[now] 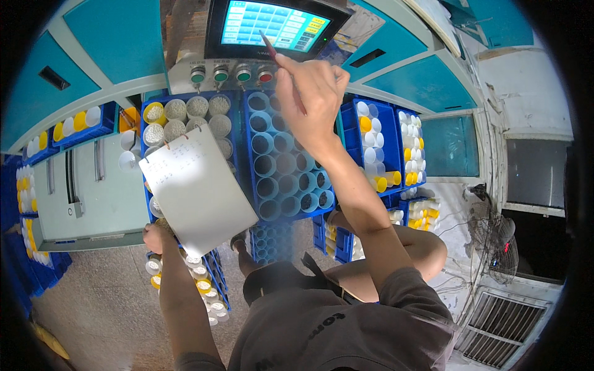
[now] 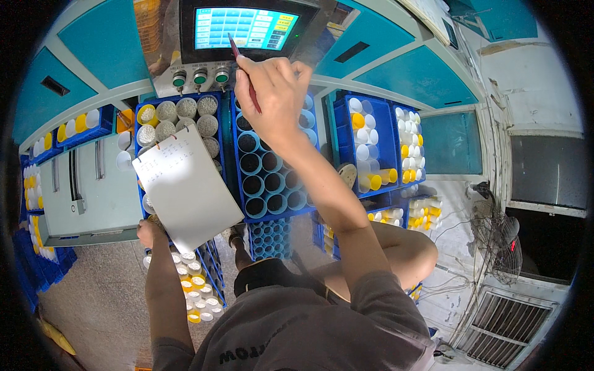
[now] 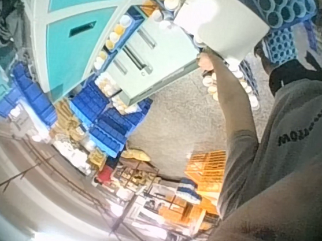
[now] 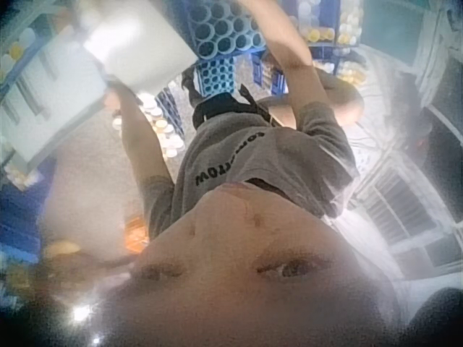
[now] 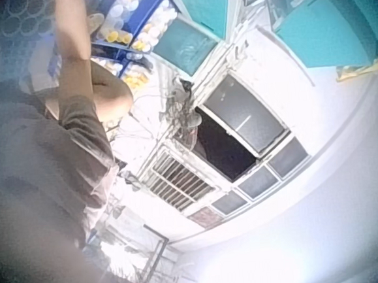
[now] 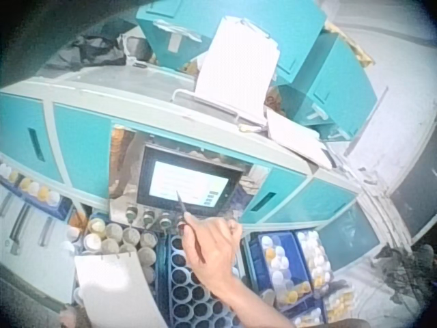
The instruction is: The person sits on the floor in front of a capsule-filling machine and uses a stylus to interact with the touchscreen. They remove a tray of capsules, place it on the floor, and then handle multiple trays of white and yellow capsules, sorting and arranging them into blue trays.
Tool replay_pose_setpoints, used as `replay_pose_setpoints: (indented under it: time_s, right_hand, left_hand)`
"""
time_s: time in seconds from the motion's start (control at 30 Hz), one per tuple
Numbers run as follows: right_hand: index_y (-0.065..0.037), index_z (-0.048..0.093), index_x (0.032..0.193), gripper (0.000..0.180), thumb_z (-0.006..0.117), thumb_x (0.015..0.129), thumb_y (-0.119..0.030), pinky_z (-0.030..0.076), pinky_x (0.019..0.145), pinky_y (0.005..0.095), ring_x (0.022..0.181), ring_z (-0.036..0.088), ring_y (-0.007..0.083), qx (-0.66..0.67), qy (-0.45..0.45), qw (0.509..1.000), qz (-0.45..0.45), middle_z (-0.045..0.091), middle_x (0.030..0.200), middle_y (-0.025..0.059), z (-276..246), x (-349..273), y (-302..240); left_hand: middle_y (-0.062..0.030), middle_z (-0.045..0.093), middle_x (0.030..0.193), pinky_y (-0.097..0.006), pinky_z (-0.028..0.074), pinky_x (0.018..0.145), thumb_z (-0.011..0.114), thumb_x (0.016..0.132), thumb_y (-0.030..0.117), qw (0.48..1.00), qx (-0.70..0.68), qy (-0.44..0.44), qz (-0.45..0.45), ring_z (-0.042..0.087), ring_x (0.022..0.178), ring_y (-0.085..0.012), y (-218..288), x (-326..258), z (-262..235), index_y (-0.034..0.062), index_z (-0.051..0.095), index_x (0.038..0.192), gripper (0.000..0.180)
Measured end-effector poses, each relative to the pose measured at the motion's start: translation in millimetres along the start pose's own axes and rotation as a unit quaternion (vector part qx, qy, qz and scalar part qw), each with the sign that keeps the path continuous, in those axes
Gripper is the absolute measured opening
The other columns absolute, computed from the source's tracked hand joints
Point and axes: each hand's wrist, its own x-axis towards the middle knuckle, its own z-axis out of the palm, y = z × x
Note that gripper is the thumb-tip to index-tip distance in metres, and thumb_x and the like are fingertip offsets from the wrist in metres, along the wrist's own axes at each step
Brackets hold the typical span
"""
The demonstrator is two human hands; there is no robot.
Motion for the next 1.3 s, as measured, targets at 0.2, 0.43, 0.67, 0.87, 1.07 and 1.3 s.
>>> replay_pose_setpoints:
  time_s: [0.2, 0.43, 0.67, 0.87, 1.07, 1.3]
  right_hand:
    - [-0.008, 0.072, 0.105, 0.020, 0.072, 0.085, -0.014, 0.032, 0.083, 0.0397, 0.082, 0.059, 0.0167, -0.001, 0.000, 1.000, 0.010, 0.067, 0.081, 0.0004, -1.7, 2.2, 2.6]
    - [-0.008, 0.074, 0.100, 0.015, 0.072, 0.085, -0.011, 0.033, 0.083, 0.0388, 0.083, 0.060, 0.0173, -0.021, -0.045, 0.998, 0.046, 0.068, 0.081, 0.0010, -10.1, -17.8, -2.3]
    - [-0.009, 0.072, 0.105, 0.023, 0.075, 0.082, -0.009, 0.034, 0.082, 0.0389, 0.085, 0.060, 0.0174, 0.033, -0.050, 0.998, -0.032, 0.064, 0.082, -0.0009, 12.4, -9.6, -15.6]
    - [-0.011, 0.073, 0.105, 0.021, 0.074, 0.084, -0.013, 0.032, 0.085, 0.0390, 0.083, 0.058, 0.0182, 0.052, -0.041, 0.998, -0.010, 0.064, 0.080, 0.0011, 9.4, -16.8, -19.0]
    - [-0.013, 0.075, 0.105, 0.019, 0.072, 0.087, -0.011, 0.030, 0.086, 0.0345, 0.083, 0.058, 0.0158, 0.052, -0.060, 0.997, 0.001, 0.066, 0.081, -0.0004, 5.1, -25.9, -15.4]
    - [-0.015, 0.075, 0.106, 0.016, 0.070, 0.090, -0.017, 0.030, 0.087, 0.0343, 0.087, 0.058, 0.0152, 0.042, -0.078, 0.996, 0.006, 0.068, 0.087, -0.0026, 2.0, -29.5, -15.9]
  left_hand:
    - [-0.0254, 0.070, 0.114, -0.055, 0.049, 0.096, 0.044, 0.092, 0.039, 1.000, -0.026, -0.015, 0.006, 0.065, 0.105, -0.0467, 2.0, -4.0, -5.2, 0.0027, 0.074, 0.111, 0.050]
    - [-0.0232, 0.070, 0.115, -0.053, 0.049, 0.096, 0.044, 0.092, 0.038, 0.999, -0.026, -0.026, -0.006, 0.065, 0.105, -0.0458, 7.6, -9.4, -12.7, 0.0048, 0.074, 0.113, 0.049]
    - [-0.0229, 0.072, 0.110, -0.053, 0.052, 0.091, 0.046, 0.093, 0.037, 0.999, -0.039, -0.013, 0.002, 0.067, 0.101, -0.0437, 2.9, -4.7, -5.3, 0.0065, 0.075, 0.111, 0.045]
    - [-0.0201, 0.074, 0.105, -0.053, 0.056, 0.086, 0.048, 0.093, 0.037, 0.993, 0.076, -0.002, 0.089, 0.070, 0.095, -0.0435, -8.3, 6.1, 6.7, 0.0093, 0.077, 0.105, 0.042]
    - [-0.0209, 0.074, 0.100, -0.054, 0.055, 0.082, 0.049, 0.090, 0.034, 0.999, -0.012, 0.037, -0.022, 0.070, 0.090, -0.0438, 1.7, -1.2, 4.5, 0.0111, 0.077, 0.100, 0.038]
    - [-0.0216, 0.073, 0.093, -0.055, 0.053, 0.080, 0.048, 0.090, 0.031, 0.999, -0.026, 0.045, -0.009, 0.069, 0.086, -0.0439, 7.3, -9.3, -3.7, 0.0086, 0.078, 0.093, 0.038]
